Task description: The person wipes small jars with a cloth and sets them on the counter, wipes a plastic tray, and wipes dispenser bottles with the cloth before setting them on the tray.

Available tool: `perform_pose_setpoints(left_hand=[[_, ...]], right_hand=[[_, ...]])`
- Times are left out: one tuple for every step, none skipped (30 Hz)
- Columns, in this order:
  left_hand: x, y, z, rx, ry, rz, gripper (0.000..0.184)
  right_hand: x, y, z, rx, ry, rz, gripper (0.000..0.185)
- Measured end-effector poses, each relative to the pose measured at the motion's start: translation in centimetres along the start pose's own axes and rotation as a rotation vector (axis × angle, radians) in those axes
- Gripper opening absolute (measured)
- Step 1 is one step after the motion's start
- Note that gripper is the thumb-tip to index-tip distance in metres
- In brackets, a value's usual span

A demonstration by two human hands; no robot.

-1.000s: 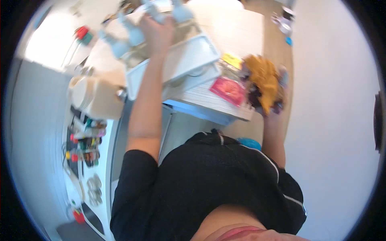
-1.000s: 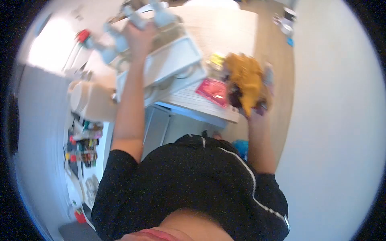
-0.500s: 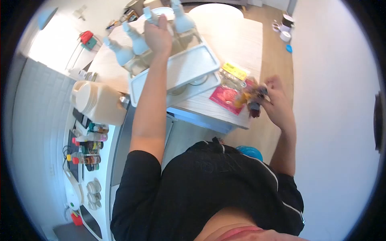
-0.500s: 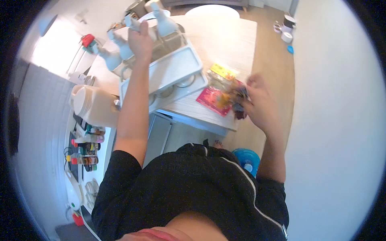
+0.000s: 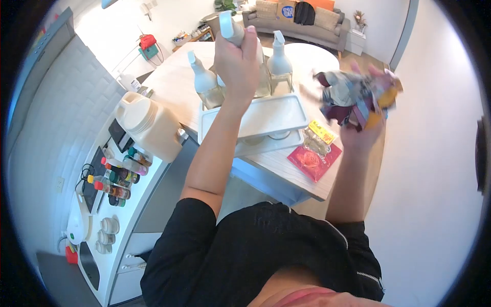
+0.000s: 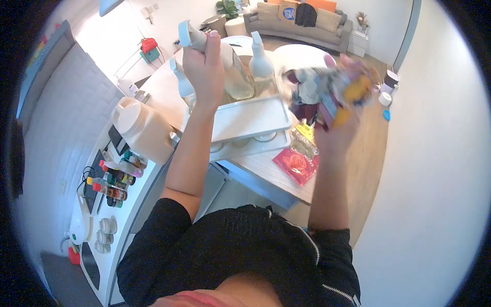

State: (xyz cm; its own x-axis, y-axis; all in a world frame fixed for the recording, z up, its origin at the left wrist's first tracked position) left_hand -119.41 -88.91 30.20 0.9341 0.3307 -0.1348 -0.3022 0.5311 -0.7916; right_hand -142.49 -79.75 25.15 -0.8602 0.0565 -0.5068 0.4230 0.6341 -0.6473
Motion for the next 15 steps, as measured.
perform_pose_setpoints(left_hand=[[-0.1, 0.3, 1.1, 0.015, 0.002, -0.028, 0.034], [-0.1, 0.6, 1.9, 0.002, 0.003, -0.026, 0.034], [-0.3, 0.9, 2.8, -0.026, -0.071, -0.048, 0.034], [-0.4, 1.3, 3.4, -0.053, -0.144, -0.069, 0.034], [-0.6, 2.1, 4.5, -0.248, -0.341, -0.079, 0.028], [-0.6, 2.8, 4.4, -0.205, -0.085, -0.091, 0.026], [-0.6, 3.4, 4.7, -0.165, 0.172, -0.094, 0.025], [-0.4, 3.9, 5.1, -0.104, 0.233, -0.121, 0.028], [-0.2, 4.1, 6.2, -0.043, 0.293, -0.148, 0.032], [-0.1, 4.1, 7.0, 0.018, 0.354, -0.173, 0.036], [-0.1, 4.2, 6.5, 0.049, 0.385, -0.178, 0.039], [-0.1, 4.2, 6.1, 0.08, 0.416, -0.183, 0.042], [-0.3, 4.4, 5.3, -0.032, 0.339, -0.223, 0.042], [-0.4, 4.8, 4.5, -0.068, 0.307, -0.238, 0.043], [-0.5, 4.9, 4.2, -0.105, 0.275, -0.253, 0.043]], right_hand=[[-2.6, -1.0, 0.0, -0.023, -0.068, -0.041, 0.045], [-4.8, -1.5, 0.1, -0.025, -0.166, -0.087, 0.045], [-6.9, -2.0, 0.2, -0.031, -0.263, -0.133, 0.046], [-8.9, -2.1, 0.1, 0.111, -0.155, -0.166, 0.049], [-10.9, -2.2, 0.0, 0.255, -0.054, -0.183, 0.054], [-12.3, -1.9, 0.1, 0.321, 0.098, -0.202, 0.057], [-13.7, -1.6, 0.1, 0.392, 0.246, -0.213, 0.06], [-14.5, -1.3, 0.0, 0.342, 0.275, -0.25, 0.063], [-14.4, -1.3, -0.1, 0.312, 0.359, -0.231, 0.054], [-14.4, -1.2, -0.3, 0.317, 0.358, -0.236, 0.054], [-14.3, -1.1, -0.5, 0.333, 0.473, -0.219, 0.047], [-14.2, -1.0, -0.6, 0.346, 0.591, -0.203, 0.041], [-14.1, -1.3, -1.2, 0.287, 0.615, -0.176, 0.035], [-14.3, -1.6, -1.9, 0.283, 0.615, -0.18, 0.035], [-14.4, -2.1, -2.1, 0.186, 0.577, -0.211, 0.033]])
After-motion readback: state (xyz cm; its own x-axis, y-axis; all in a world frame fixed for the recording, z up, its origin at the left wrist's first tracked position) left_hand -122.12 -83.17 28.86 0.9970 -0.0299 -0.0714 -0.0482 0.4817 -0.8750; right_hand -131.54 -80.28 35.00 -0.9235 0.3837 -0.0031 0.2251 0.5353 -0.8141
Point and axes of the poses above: each hand's wrist, its own y-axis away from the middle knuckle, its own x-axis out of the back of the hand, z = x × y, the point moved 6 cm from there along -y, towards the middle knuckle, and after that the axes turned 7 degrees about y, right-handed, at the moved point
